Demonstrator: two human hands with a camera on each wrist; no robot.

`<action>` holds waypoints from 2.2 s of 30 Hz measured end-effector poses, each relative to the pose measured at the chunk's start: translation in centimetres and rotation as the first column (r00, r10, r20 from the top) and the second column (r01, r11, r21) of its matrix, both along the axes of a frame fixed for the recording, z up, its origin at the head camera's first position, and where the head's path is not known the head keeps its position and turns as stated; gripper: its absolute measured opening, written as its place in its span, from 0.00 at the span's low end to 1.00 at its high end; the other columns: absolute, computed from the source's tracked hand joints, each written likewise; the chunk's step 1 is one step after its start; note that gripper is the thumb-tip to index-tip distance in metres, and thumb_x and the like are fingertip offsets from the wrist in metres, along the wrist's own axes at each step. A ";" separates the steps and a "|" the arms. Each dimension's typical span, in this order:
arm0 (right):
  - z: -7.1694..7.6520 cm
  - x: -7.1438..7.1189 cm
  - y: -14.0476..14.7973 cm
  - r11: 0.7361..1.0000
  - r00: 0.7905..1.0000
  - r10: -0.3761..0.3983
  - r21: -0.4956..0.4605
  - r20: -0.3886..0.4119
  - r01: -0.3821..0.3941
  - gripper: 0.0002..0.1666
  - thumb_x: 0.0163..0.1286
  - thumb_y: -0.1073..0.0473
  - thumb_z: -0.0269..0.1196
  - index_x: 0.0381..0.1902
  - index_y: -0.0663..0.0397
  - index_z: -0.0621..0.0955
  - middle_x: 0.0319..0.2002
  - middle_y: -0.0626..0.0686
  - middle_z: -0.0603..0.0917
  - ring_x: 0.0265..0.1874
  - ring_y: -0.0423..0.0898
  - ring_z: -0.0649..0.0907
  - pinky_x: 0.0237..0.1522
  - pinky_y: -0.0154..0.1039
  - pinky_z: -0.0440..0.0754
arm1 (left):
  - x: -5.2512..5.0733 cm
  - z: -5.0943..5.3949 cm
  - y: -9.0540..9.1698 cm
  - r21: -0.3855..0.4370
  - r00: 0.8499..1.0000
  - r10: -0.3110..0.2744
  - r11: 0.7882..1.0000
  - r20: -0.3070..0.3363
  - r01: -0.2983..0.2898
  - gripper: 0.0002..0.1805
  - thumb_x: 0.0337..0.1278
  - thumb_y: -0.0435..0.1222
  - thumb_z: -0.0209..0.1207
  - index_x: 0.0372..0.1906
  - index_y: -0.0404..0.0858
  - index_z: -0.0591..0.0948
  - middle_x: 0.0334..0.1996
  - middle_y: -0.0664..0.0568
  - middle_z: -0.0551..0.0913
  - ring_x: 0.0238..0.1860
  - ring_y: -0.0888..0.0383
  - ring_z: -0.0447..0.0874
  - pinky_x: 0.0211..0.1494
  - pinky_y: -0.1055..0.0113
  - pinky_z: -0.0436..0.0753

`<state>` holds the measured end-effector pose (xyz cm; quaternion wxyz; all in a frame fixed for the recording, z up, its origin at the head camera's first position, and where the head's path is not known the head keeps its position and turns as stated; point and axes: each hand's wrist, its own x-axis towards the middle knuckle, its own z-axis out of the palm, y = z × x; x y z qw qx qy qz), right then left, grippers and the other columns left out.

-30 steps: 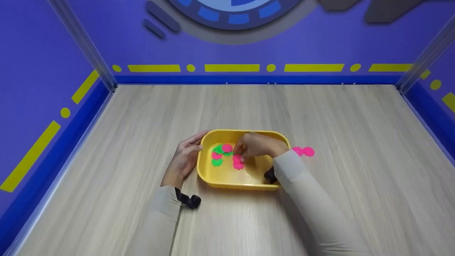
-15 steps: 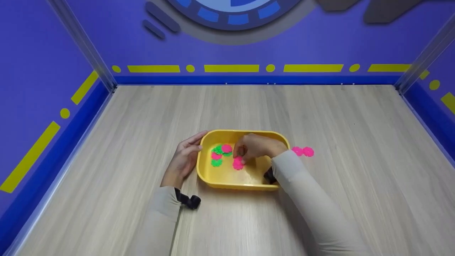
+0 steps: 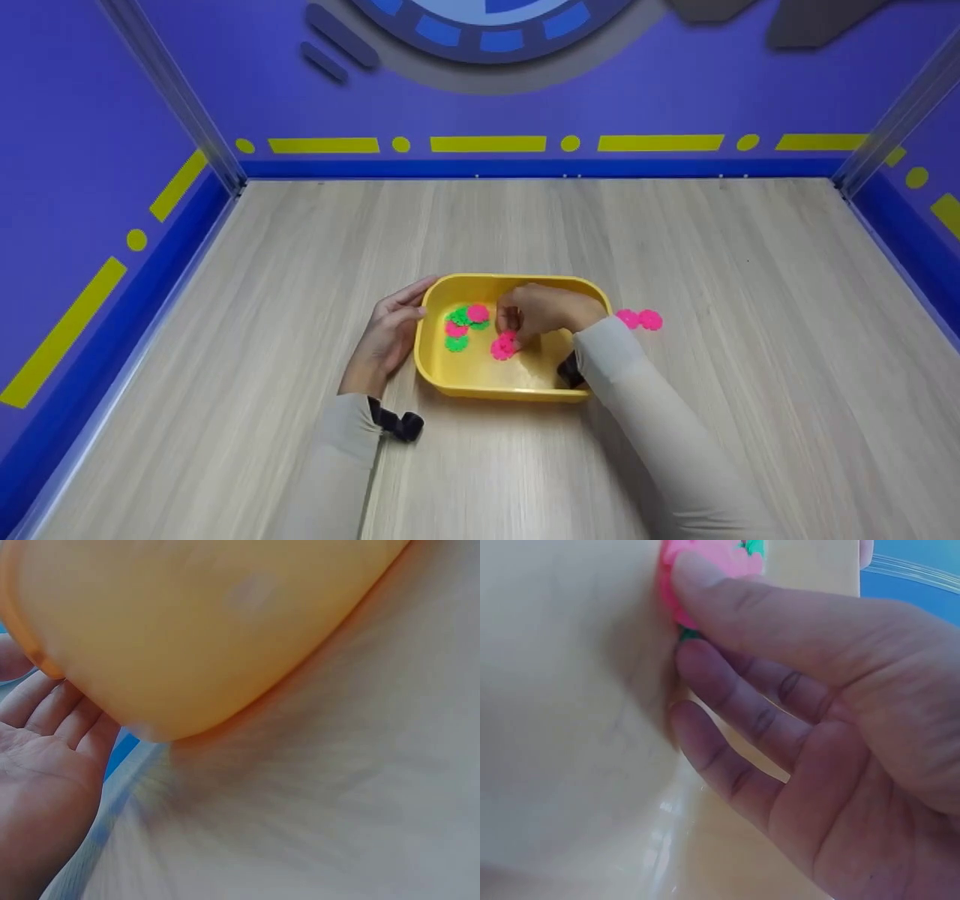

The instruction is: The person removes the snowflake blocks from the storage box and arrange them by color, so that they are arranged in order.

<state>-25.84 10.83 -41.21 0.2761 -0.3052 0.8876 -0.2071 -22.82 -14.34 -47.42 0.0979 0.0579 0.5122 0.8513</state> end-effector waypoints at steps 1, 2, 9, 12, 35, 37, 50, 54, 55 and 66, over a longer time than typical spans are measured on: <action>0.0 0.0 0.0 1.000 1.000 0.001 0.003 -0.001 -0.001 0.12 0.54 0.66 0.71 0.34 0.53 0.79 0.29 0.48 0.78 0.30 0.42 0.74 0.35 0.30 0.74 | 0.0 0.0 0.0 0.000 1.000 0.001 1.000 0.002 -0.001 0.32 0.52 0.19 0.47 0.67 0.21 0.63 0.65 0.39 0.71 0.63 0.56 0.72 0.65 0.67 0.73; 0.0 0.0 0.0 1.000 1.000 0.001 0.006 -0.002 -0.001 0.12 0.54 0.66 0.71 0.34 0.53 0.79 0.29 0.48 0.78 0.30 0.42 0.74 0.35 0.30 0.73 | 0.0 0.1 0.0 0.005 1.000 0.001 1.000 0.008 -0.001 0.32 0.52 0.19 0.48 0.67 0.22 0.63 0.65 0.39 0.71 0.63 0.56 0.72 0.65 0.67 0.73; 0.1 0.1 0.2 1.000 1.000 -0.011 0.026 0.019 0.010 0.11 0.55 0.66 0.70 0.34 0.52 0.79 0.29 0.47 0.77 0.30 0.42 0.74 0.34 0.31 0.73 | 0.0 0.0 0.0 0.010 1.000 0.001 1.000 0.019 -0.001 0.32 0.52 0.19 0.47 0.67 0.23 0.64 0.65 0.39 0.71 0.63 0.55 0.73 0.65 0.66 0.73; 0.2 0.1 0.2 0.999 0.999 -0.032 0.040 0.031 0.031 0.10 0.56 0.64 0.70 0.34 0.50 0.80 0.30 0.47 0.78 0.31 0.42 0.75 0.34 0.31 0.73 | 0.0 -0.1 0.0 0.010 1.000 -0.002 1.000 0.015 0.001 0.32 0.52 0.19 0.47 0.67 0.22 0.64 0.64 0.40 0.73 0.62 0.55 0.73 0.65 0.66 0.73; 1.8 0.2 1.8 0.999 0.998 0.030 -0.033 -0.052 -0.032 0.09 0.61 0.70 0.60 0.34 0.51 0.82 0.33 0.49 0.83 0.31 0.43 0.76 0.35 0.32 0.77 | 0.0 0.0 0.0 0.026 1.000 -0.009 1.000 0.004 0.009 0.31 0.53 0.19 0.47 0.67 0.22 0.63 0.63 0.40 0.74 0.62 0.55 0.74 0.65 0.66 0.73; 2.0 0.2 1.9 0.999 0.998 0.028 -0.042 -0.058 -0.030 0.09 0.61 0.70 0.60 0.34 0.51 0.82 0.32 0.49 0.83 0.30 0.43 0.77 0.36 0.33 0.78 | 0.0 0.0 0.0 0.029 1.000 -0.005 1.000 0.003 0.005 0.31 0.53 0.19 0.47 0.67 0.22 0.64 0.63 0.41 0.74 0.62 0.56 0.74 0.65 0.66 0.73; 3.0 0.2 3.2 0.998 0.998 -0.023 -0.058 -0.066 0.020 0.07 0.59 0.68 0.65 0.33 0.51 0.82 0.31 0.49 0.82 0.32 0.44 0.77 0.38 0.36 0.78 | 0.0 -0.1 0.0 0.017 1.000 0.004 1.000 0.005 -0.004 0.31 0.52 0.19 0.47 0.66 0.22 0.64 0.62 0.41 0.75 0.61 0.56 0.75 0.63 0.68 0.75; 3.1 0.1 3.7 0.997 0.996 -0.032 -0.078 -0.081 0.025 0.06 0.60 0.68 0.65 0.33 0.52 0.82 0.30 0.49 0.82 0.31 0.45 0.77 0.38 0.36 0.79 | -0.1 0.0 0.0 0.015 1.000 0.005 1.000 0.007 -0.005 0.31 0.52 0.19 0.46 0.66 0.21 0.64 0.62 0.41 0.75 0.61 0.56 0.75 0.62 0.68 0.75; 3.2 0.1 3.9 0.996 0.996 -0.034 -0.081 -0.084 0.027 0.06 0.60 0.68 0.65 0.33 0.53 0.82 0.30 0.49 0.82 0.32 0.45 0.77 0.38 0.36 0.79 | 0.0 0.0 0.0 0.016 1.000 0.005 1.000 0.007 -0.005 0.31 0.52 0.19 0.46 0.66 0.21 0.64 0.62 0.40 0.75 0.61 0.56 0.75 0.62 0.68 0.75; 3.9 0.5 5.5 0.989 0.987 -0.129 -0.080 -0.091 0.122 0.07 0.61 0.68 0.65 0.35 0.52 0.83 0.32 0.49 0.83 0.35 0.47 0.79 0.44 0.40 0.83 | 0.0 0.0 0.0 0.009 1.000 0.007 1.000 0.020 -0.007 0.32 0.51 0.20 0.48 0.66 0.23 0.65 0.64 0.40 0.74 0.61 0.55 0.74 0.63 0.67 0.75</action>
